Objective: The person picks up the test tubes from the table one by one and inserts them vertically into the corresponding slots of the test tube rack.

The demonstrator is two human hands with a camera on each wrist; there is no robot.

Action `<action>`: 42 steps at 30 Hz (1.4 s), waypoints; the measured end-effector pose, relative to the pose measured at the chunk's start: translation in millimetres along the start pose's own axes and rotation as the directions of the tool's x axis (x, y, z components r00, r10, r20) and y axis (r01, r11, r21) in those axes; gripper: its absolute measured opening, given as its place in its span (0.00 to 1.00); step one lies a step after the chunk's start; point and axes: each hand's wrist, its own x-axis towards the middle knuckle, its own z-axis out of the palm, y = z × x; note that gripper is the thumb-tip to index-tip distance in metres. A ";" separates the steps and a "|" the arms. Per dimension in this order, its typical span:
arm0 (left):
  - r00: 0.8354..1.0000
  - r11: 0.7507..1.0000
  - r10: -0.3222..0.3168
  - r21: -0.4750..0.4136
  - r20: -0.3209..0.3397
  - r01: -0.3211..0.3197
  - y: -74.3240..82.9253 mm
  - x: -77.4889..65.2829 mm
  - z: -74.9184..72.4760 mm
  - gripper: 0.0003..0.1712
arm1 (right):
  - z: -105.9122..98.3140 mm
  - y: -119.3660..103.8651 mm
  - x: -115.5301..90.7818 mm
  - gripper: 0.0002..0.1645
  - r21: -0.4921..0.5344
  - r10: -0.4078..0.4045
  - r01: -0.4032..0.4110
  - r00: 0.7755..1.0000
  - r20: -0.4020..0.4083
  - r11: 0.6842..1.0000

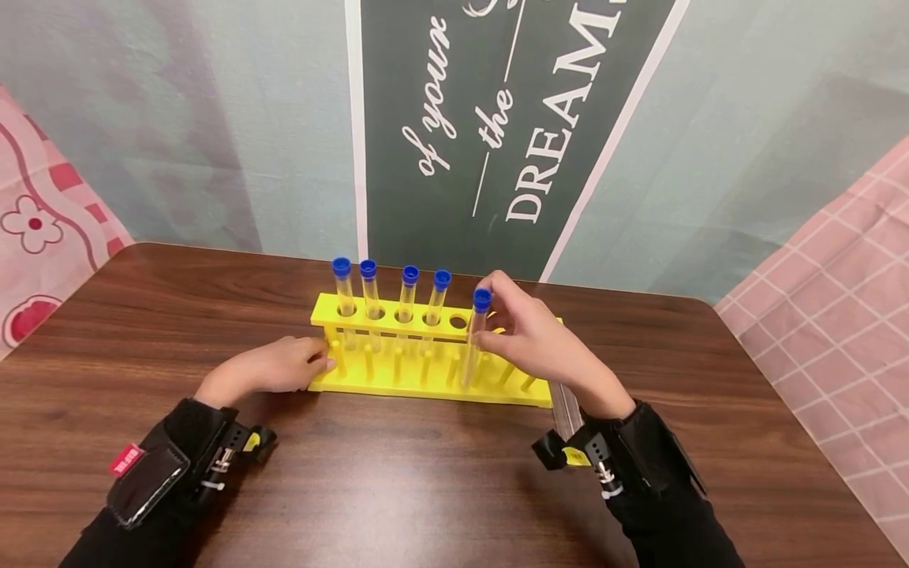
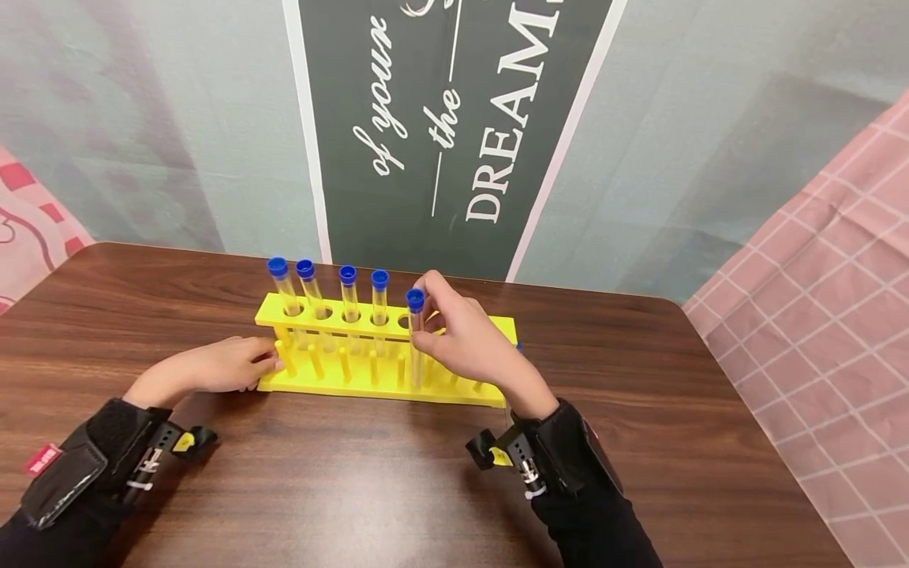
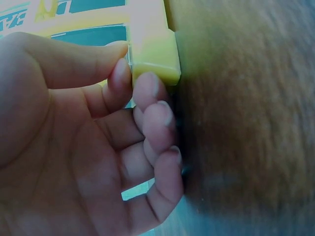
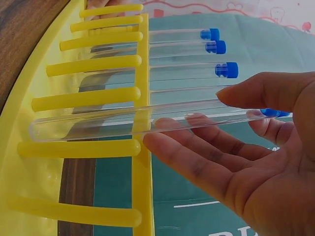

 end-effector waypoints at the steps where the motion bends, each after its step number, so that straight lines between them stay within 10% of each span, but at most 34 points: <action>1: 1.000 1.000 -0.002 -0.001 0.001 0.002 0.3 -0.1 0.1 0.12 | -0.6 -0.3 0.4 0.19 0.002 -0.001 0.001 1.000 0.002 1.000; 42: 1.000 1.000 -0.024 -0.002 0.008 0.024 0.0 0.2 0.4 0.12 | -49.2 -44.4 42.0 0.14 0.239 0.016 -0.047 0.991 0.132 0.970</action>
